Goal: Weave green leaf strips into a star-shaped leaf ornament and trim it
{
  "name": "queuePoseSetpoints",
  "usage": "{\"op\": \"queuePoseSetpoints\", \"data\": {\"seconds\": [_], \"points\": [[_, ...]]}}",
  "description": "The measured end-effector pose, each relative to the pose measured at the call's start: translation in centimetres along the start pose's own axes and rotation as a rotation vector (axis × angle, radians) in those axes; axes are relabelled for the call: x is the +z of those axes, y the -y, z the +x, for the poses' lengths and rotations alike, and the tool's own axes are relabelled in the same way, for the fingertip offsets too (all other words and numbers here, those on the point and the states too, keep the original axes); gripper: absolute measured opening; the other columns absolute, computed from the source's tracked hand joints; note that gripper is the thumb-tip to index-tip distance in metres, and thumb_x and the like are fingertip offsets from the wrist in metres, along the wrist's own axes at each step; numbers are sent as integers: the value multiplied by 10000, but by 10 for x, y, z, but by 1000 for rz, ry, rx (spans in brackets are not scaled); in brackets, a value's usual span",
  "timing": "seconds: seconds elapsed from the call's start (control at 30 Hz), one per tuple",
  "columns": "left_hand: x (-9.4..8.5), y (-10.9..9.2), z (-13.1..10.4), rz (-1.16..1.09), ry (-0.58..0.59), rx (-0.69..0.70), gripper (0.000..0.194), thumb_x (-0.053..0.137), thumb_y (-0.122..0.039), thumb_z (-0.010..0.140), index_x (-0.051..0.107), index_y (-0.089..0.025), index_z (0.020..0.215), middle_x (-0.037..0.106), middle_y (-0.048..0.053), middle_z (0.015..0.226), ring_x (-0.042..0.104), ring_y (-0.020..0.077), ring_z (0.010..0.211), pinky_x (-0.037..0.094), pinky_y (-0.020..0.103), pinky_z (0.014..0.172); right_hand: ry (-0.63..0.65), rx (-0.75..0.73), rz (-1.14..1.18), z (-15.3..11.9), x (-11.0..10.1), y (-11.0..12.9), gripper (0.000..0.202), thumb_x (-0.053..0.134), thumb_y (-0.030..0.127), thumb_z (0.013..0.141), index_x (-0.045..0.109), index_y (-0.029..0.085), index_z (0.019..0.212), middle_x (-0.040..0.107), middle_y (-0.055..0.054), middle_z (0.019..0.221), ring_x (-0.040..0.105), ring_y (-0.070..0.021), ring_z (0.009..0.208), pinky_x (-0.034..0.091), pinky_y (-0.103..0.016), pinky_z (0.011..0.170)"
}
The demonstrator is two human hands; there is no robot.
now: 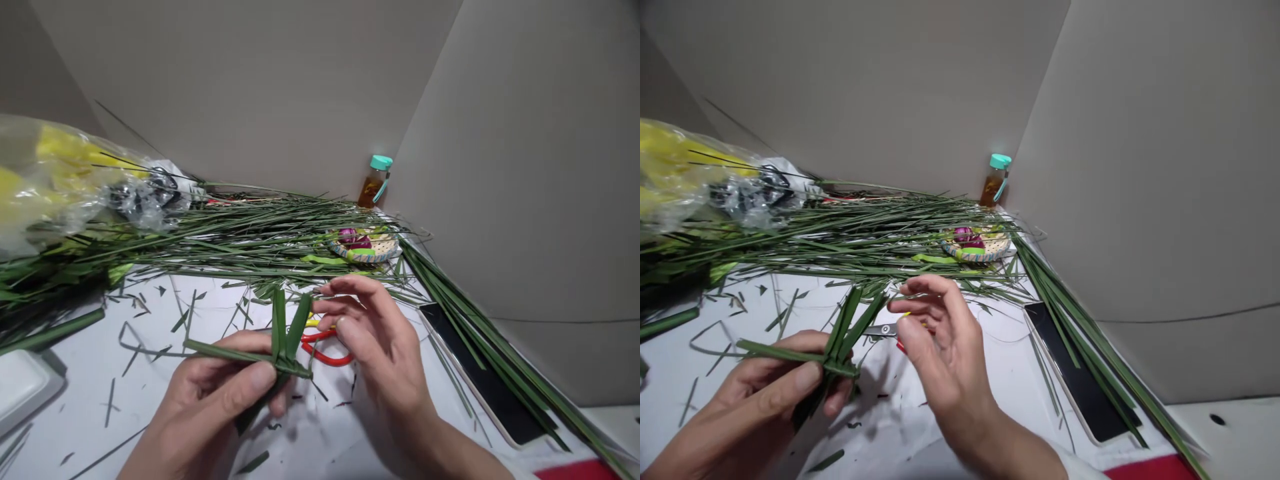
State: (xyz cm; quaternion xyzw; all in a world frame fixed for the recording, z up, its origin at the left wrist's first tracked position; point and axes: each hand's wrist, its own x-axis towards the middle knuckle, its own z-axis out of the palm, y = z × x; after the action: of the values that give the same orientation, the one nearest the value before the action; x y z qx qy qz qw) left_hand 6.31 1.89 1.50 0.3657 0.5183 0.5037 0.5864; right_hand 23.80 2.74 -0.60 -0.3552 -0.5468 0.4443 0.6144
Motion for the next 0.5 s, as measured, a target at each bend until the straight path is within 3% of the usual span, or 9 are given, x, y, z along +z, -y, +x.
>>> {"op": "queuePoseSetpoints", "data": {"seconds": [0.13, 0.27, 0.37, 0.5], "points": [[-7, 11, -2, 2, 78, -20, 268, 860, -436, 678, 839, -234, 853, 783, 60, 717, 700, 258, 680, 587, 346, 639, 200, 224, 145, 2, 1, 5, 302, 628, 498, 960, 716, 223, 1049, 707, -66, 996, 694, -228, 937, 582, -353, 834], [-16, 21, -2, 1, 189, -31, 126, 876, -394, 714, 827, -296, 775, 742, -15, 649, 655, 160, 614, 555, 215, 598, 417, 419, 328, 0, 4, 12, 248, 674, 439, 940, 700, 204, 1014, 687, -18, 795, 686, -193, 763, 557, -333, 773], [-19, 25, -2, 86, 184, -40, 92, 875, -385, 721, 822, -311, 735, 741, -24, 635, 686, 165, 634, 576, 206, 623, 403, 524, 353, -2, 5, 14, 210, 749, 366, 889, 675, 217, 1018, 679, -1, 783, 684, -176, 750, 552, -307, 751], [-16, 25, -5, 180, 160, -10, 152, 900, -412, 667, 852, -303, 763, 740, -21, 575, 639, 138, 501, 548, 192, 527, 369, 592, 365, -2, 6, 14, 273, 792, 376, 825, 652, 215, 995, 674, -3, 800, 677, -161, 650, 560, -299, 657]]}}
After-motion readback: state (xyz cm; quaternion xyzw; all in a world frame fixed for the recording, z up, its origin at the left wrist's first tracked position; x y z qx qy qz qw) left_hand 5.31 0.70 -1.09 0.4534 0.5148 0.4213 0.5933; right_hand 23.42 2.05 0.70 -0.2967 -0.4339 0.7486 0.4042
